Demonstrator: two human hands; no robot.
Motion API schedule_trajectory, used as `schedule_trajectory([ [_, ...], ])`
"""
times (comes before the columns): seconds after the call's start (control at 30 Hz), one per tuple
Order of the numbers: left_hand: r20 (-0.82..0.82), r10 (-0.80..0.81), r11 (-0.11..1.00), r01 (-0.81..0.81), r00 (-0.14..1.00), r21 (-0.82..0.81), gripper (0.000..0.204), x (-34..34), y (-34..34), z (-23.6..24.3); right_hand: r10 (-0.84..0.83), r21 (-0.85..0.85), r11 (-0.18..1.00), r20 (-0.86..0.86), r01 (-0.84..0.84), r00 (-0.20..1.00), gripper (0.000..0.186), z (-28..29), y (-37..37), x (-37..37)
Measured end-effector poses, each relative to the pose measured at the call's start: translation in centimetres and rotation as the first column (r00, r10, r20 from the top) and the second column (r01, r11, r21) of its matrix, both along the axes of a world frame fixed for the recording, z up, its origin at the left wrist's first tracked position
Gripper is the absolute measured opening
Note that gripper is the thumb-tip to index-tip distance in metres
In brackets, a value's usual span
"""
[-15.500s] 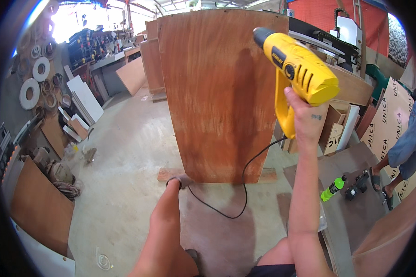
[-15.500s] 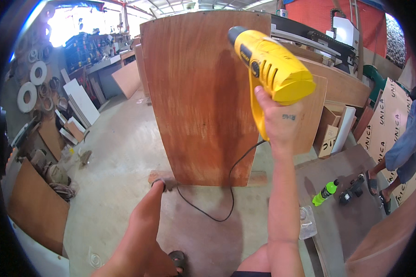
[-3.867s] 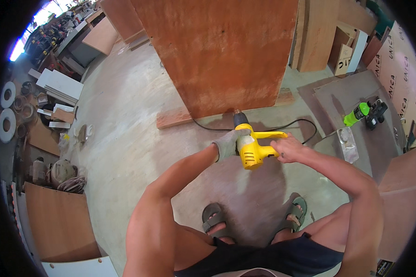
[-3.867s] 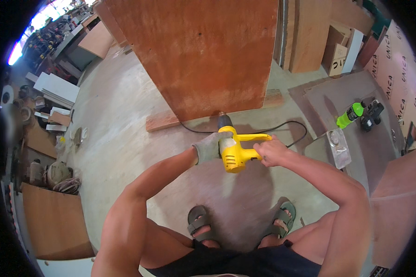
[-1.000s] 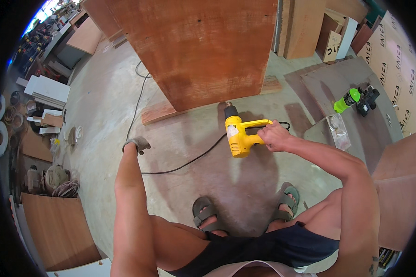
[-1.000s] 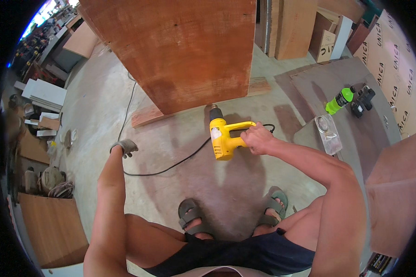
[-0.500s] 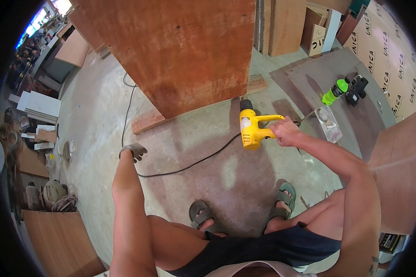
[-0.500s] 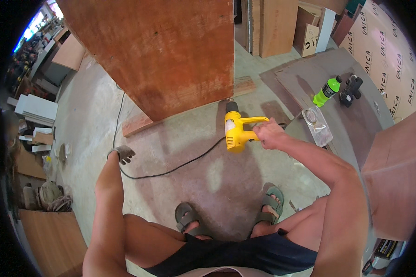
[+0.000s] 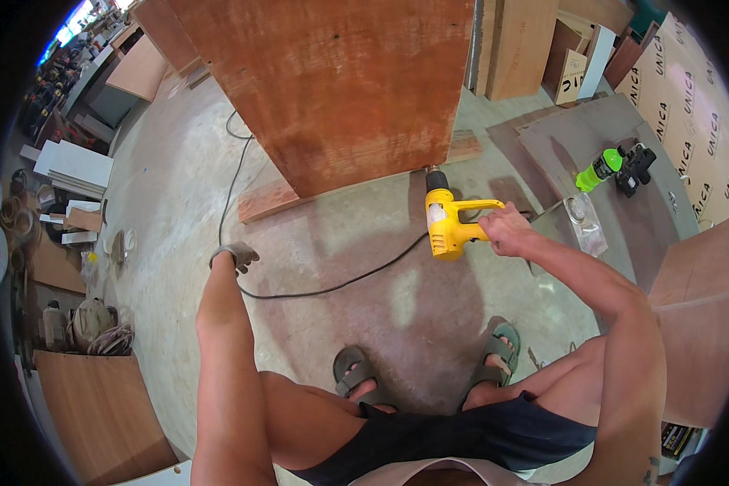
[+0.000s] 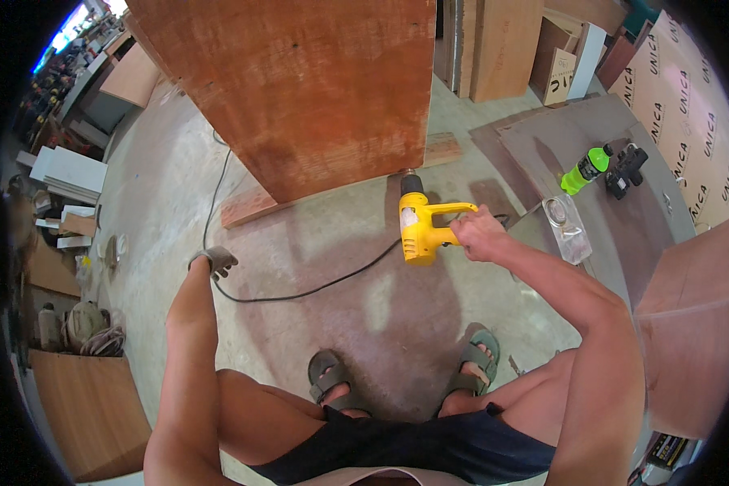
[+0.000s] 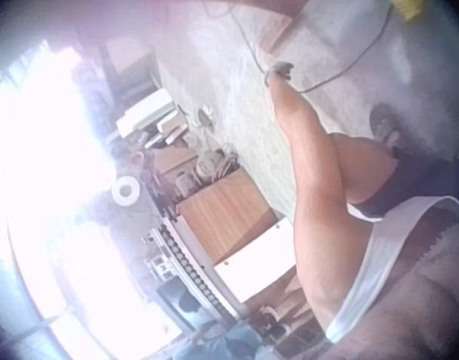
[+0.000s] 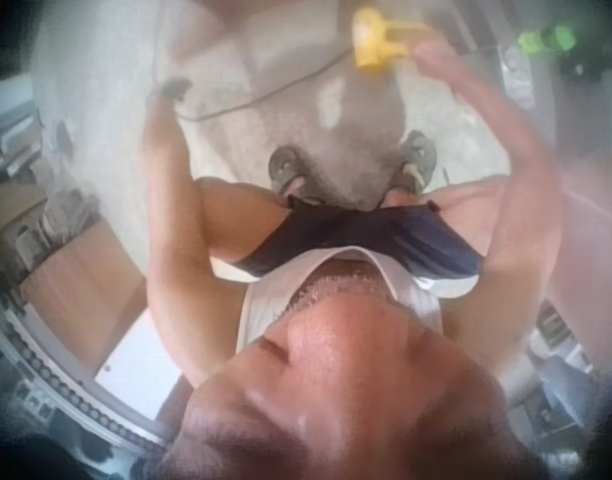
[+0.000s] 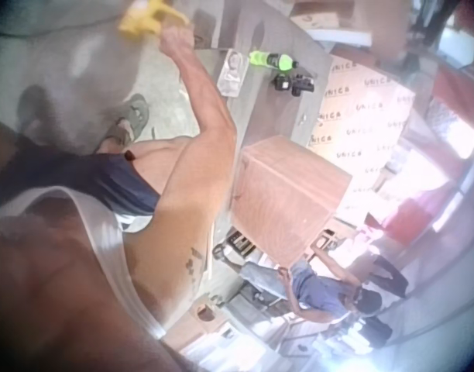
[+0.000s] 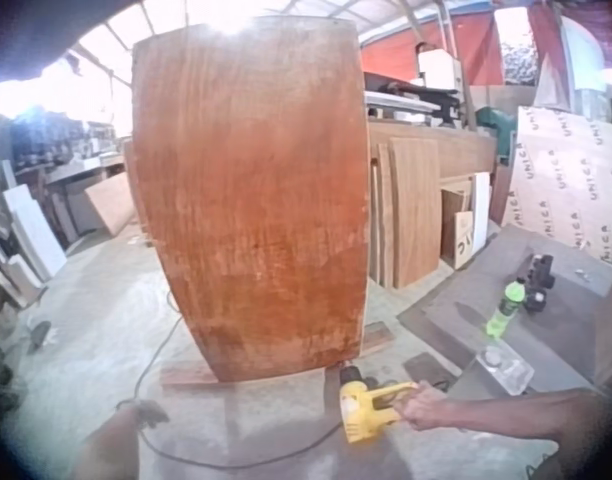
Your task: The person uses a yellow heat gun to apply heat to the edges and surfaces of a wooden cabinet component. They move the heat gun along the edges and sides while occasionally adjusting their position and handling the cabinet with a gloved hand.
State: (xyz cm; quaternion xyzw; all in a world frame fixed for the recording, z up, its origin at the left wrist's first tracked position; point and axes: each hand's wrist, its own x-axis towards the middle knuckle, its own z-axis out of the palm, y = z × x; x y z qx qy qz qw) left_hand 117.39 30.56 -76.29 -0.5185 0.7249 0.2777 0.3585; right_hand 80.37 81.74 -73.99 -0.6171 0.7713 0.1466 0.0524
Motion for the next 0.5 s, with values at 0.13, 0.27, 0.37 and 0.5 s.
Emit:
schedule_trajectory([
  [0.13, -0.020, -0.003, 1.000, 0.003, 1.000, -0.001, 0.050, -0.3, 0.4, 0.3, 0.045, -0.014, 0.999, 0.001, -0.045, 0.999, 0.022, -0.1, -1.0, 0.5],
  [0.27, -0.029, 0.002, 1.000, -0.003, 1.000, -0.021, 0.049, 0.3, 0.7, 1.0, 0.105, -0.038, 0.994, 0.030, -0.104, 0.994, 0.022, -0.3, -3.2, 1.6],
  [0.37, -0.033, 0.024, 0.999, -0.026, 0.999, -0.043, 0.048, 1.6, 0.6, 1.0, 0.161, -0.080, 0.985, 0.068, -0.155, 0.985, 0.021, -0.1, -5.1, 2.5],
  [0.5, -0.009, 0.034, 0.999, -0.034, 0.999, -0.032, 0.047, 3.1, 0.6, 0.9, 0.269, -0.130, 0.956, 0.022, -0.264, 0.963, 0.023, -0.8, -8.8, 4.1],
])
